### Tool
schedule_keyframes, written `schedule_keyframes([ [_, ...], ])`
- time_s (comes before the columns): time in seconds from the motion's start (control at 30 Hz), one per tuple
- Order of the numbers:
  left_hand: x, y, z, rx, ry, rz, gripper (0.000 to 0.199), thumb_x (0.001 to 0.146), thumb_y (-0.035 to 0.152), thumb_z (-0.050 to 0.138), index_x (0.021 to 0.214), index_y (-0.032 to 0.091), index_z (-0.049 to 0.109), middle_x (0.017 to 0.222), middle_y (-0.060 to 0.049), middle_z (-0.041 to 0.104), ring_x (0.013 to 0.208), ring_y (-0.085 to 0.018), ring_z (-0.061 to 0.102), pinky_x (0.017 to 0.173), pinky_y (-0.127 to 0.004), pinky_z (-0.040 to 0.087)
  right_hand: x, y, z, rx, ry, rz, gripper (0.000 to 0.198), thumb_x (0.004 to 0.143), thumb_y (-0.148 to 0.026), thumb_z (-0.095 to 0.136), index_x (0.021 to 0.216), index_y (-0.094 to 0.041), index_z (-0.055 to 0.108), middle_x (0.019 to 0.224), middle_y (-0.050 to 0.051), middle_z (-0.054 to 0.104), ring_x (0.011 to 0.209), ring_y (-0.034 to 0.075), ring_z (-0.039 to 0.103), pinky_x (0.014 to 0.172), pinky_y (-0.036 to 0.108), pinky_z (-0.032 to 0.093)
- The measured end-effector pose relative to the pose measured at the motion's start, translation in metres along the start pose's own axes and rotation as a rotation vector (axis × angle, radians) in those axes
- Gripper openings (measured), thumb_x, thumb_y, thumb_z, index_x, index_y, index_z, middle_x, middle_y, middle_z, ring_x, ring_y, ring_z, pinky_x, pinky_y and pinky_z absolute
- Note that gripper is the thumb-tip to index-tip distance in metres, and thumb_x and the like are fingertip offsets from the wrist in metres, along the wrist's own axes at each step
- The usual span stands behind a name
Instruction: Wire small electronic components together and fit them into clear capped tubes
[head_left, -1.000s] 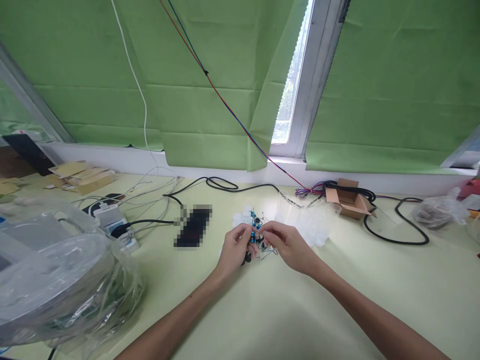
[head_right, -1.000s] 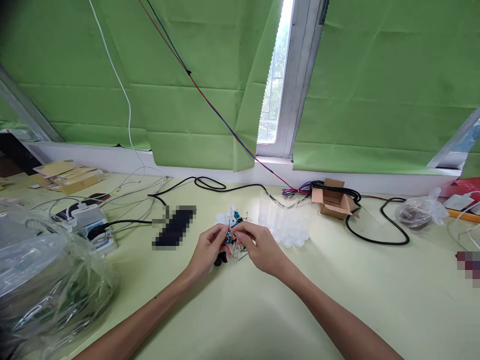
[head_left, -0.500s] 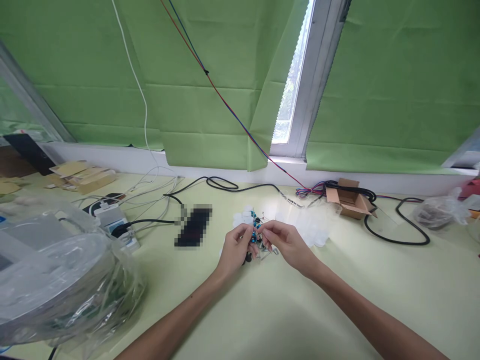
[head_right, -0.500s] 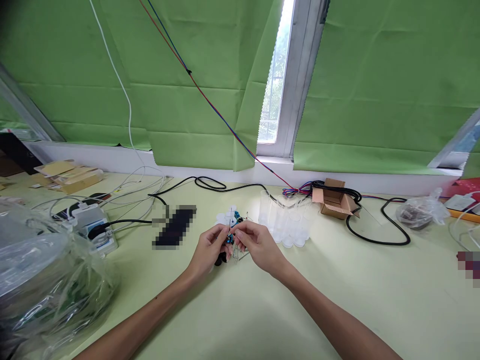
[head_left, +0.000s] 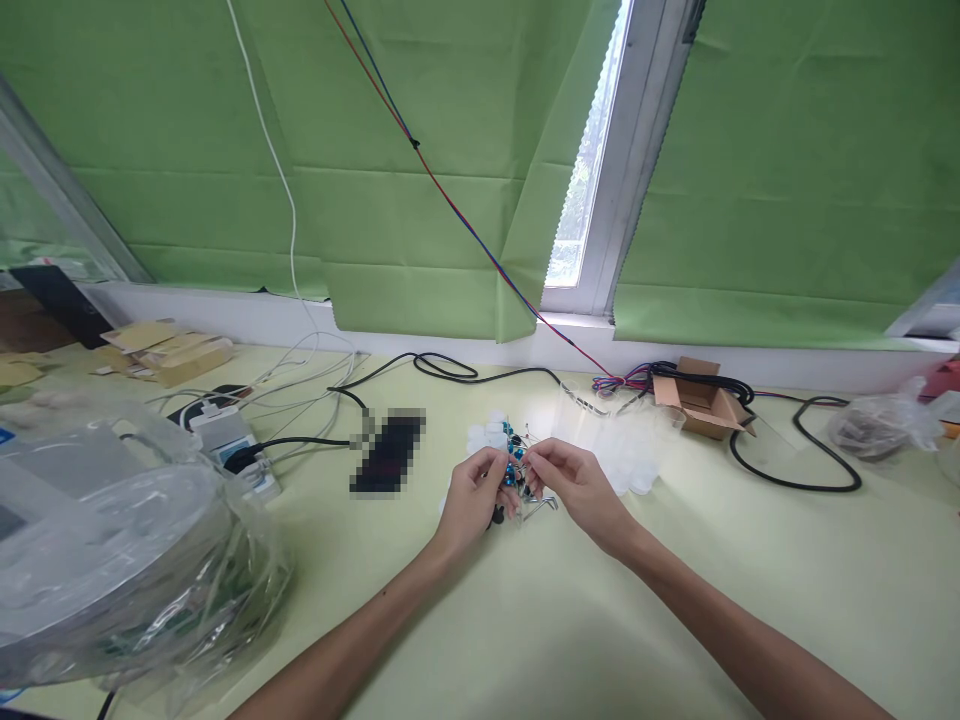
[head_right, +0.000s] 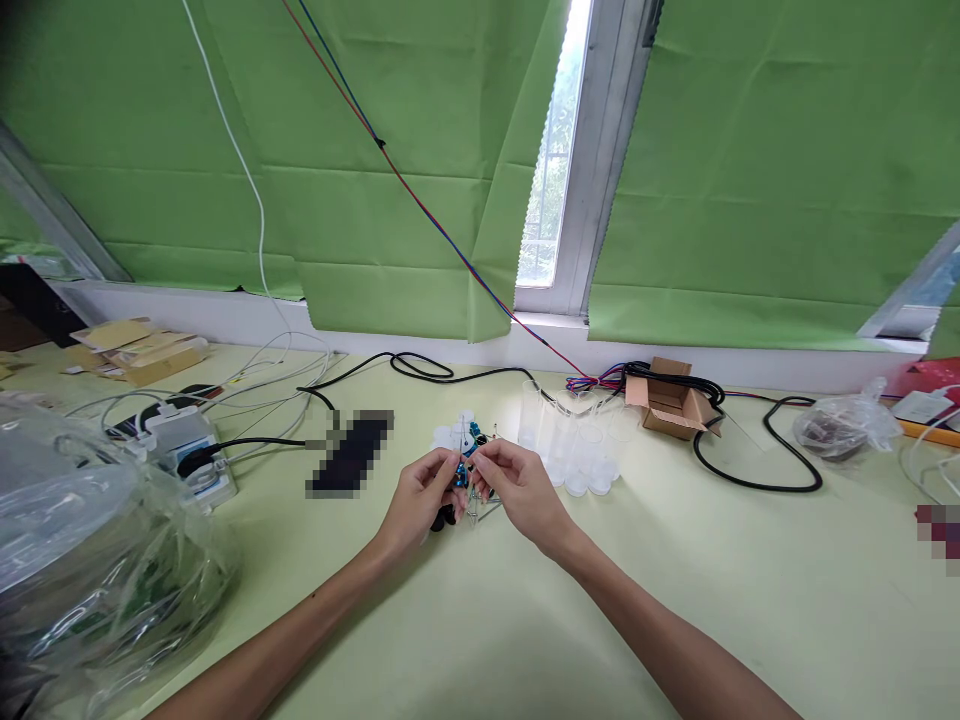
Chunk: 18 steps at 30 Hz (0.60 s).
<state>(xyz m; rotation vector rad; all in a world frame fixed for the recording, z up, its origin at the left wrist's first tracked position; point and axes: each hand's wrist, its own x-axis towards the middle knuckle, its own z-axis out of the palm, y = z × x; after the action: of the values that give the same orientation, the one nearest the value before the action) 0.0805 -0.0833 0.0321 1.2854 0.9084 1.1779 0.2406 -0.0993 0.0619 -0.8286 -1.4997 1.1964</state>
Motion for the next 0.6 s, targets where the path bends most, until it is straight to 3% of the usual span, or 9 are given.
schedule_keyframes([
  [0.6, -0.0048, 0.0091, 0.0069, -0.075, -0.045, -0.023, 0.034, 0.082, 0.051, 0.062, 0.08, 0.017, 0.061, 0.069, 0.0, 0.06, 0.054, -0.015, 0.061, 0.049, -0.028, 0.052, -0.0045, 0.008, 0.0068, -0.125, 0.178, -0.12, 0.03, 0.095, -0.045, 0.051, 0.083, -0.019, 0.061, 0.073, 0.002, 0.063, 0.064, 0.015, 0.057, 0.062, 0.029, 0.049],
])
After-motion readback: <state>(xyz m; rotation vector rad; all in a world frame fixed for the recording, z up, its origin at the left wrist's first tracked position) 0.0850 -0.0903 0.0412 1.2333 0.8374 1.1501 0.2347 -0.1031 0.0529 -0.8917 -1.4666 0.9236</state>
